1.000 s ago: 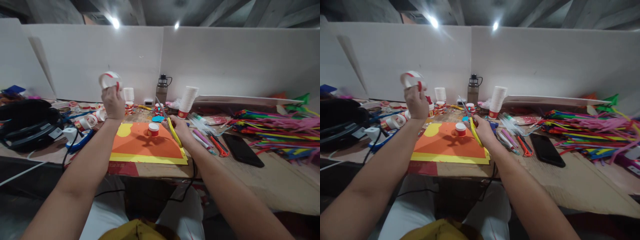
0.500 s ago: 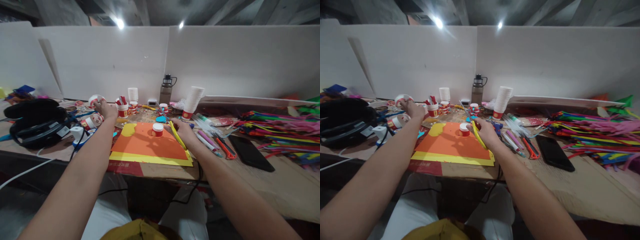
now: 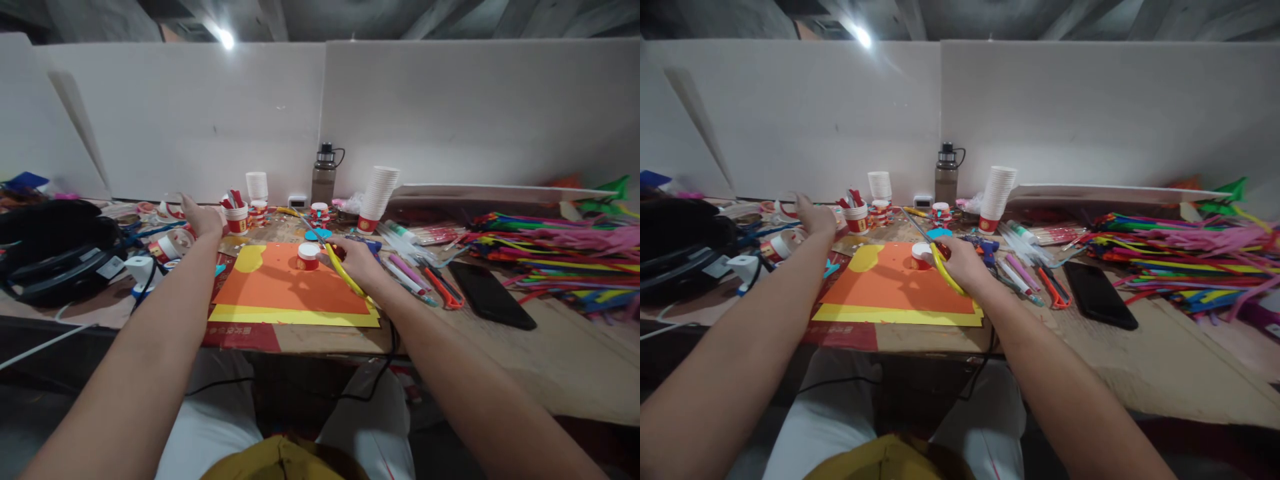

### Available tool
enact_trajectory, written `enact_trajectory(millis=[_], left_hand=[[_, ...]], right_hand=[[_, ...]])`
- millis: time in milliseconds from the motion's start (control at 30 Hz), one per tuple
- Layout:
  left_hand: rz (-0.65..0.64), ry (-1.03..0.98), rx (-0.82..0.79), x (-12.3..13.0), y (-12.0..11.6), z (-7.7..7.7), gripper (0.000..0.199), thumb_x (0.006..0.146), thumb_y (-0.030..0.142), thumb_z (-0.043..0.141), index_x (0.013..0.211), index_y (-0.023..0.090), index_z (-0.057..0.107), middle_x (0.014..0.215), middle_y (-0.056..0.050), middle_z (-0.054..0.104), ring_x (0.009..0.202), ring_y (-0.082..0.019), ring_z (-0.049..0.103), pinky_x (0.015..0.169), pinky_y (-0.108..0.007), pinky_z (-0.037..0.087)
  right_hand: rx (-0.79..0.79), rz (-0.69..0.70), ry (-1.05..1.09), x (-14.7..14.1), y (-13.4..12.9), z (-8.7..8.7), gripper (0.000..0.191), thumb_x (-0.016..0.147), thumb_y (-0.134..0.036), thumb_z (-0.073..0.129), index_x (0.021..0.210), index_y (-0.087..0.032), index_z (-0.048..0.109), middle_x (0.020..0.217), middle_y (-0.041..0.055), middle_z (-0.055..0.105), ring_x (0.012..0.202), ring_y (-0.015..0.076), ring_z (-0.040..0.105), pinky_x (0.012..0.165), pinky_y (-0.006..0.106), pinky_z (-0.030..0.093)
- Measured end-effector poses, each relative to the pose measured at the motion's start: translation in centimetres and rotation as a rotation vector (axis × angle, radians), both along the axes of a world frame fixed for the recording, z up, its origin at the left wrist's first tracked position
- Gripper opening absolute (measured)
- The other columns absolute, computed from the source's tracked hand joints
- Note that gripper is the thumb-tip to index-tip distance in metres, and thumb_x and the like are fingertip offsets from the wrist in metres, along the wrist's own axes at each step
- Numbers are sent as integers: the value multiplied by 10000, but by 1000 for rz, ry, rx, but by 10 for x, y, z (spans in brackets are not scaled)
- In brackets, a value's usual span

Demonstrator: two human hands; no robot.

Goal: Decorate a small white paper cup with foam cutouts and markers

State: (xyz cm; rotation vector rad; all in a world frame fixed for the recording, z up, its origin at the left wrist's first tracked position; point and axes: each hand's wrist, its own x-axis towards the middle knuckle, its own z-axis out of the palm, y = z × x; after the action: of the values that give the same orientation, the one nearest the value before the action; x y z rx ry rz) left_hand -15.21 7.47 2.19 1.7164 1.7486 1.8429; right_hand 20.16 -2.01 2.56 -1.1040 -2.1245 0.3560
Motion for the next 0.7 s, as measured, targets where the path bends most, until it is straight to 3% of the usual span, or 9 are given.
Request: enact_trajectory(millis=[167, 233, 333, 400, 500, 600, 700], left_hand=[[416, -117, -3, 13, -3, 1, 300, 772, 9, 527, 1063, 79, 534, 1408, -186, 296, 1372, -295, 261, 1170, -393, 158], [520, -165, -13, 14, -3, 0, 279, 735, 5, 554, 992, 112, 566, 1359, -177, 352, 1312, -281, 356, 1134, -375, 242], [577, -289, -3, 13, 1, 2, 294, 712, -18, 533, 955, 146, 549, 1182, -131, 479, 1161, -237, 477, 1046, -373, 345], [514, -361, 19, 15, 5, 6, 259, 730, -4, 523, 928, 164, 524, 953, -49, 531, 954, -174, 543, 923, -317, 421], [354, -342, 106, 35, 3, 18, 131, 764, 58, 547, 813, 172, 505, 715, 33, 460, 700, -113, 496, 739, -236, 431], [127, -222, 220, 75, -13, 30, 132, 752, 85, 600, 758, 177, 506, 677, 42, 476, 640, -97, 469, 675, -217, 407], [-196, -105, 178, 118, -36, 31, 94, 760, 142, 639, 801, 174, 561, 724, 16, 555, 668, -105, 508, 669, -223, 411]], right_hand=[[-5, 7, 4, -1, -2, 3, 360, 801, -499, 616, 902, -160, 682, 717, 11, 605, 626, 130, 470, 591, 253, 349], [-1, 7, 6, -1, -2, 3, 362, 804, -497, 612, 909, -158, 683, 711, 9, 603, 625, 130, 468, 586, 251, 345], [14, 1, 17, -1, -1, 2, 346, 805, -483, 615, 912, -162, 685, 713, 10, 611, 627, 132, 478, 585, 252, 348], [25, -22, 36, -1, 0, 1, 334, 797, -470, 627, 912, -163, 690, 719, 13, 621, 628, 134, 491, 591, 254, 359], [35, -60, 112, -1, 1, 1, 338, 786, -453, 642, 947, -161, 696, 730, 20, 635, 646, 143, 521, 609, 258, 386], [24, -107, 220, 0, 0, 3, 350, 788, -453, 635, 973, -161, 691, 711, 17, 626, 636, 144, 527, 599, 259, 404], [-5, -153, 311, 2, -2, 5, 346, 795, -463, 618, 960, -165, 678, 636, -2, 580, 570, 132, 497, 551, 253, 398]])
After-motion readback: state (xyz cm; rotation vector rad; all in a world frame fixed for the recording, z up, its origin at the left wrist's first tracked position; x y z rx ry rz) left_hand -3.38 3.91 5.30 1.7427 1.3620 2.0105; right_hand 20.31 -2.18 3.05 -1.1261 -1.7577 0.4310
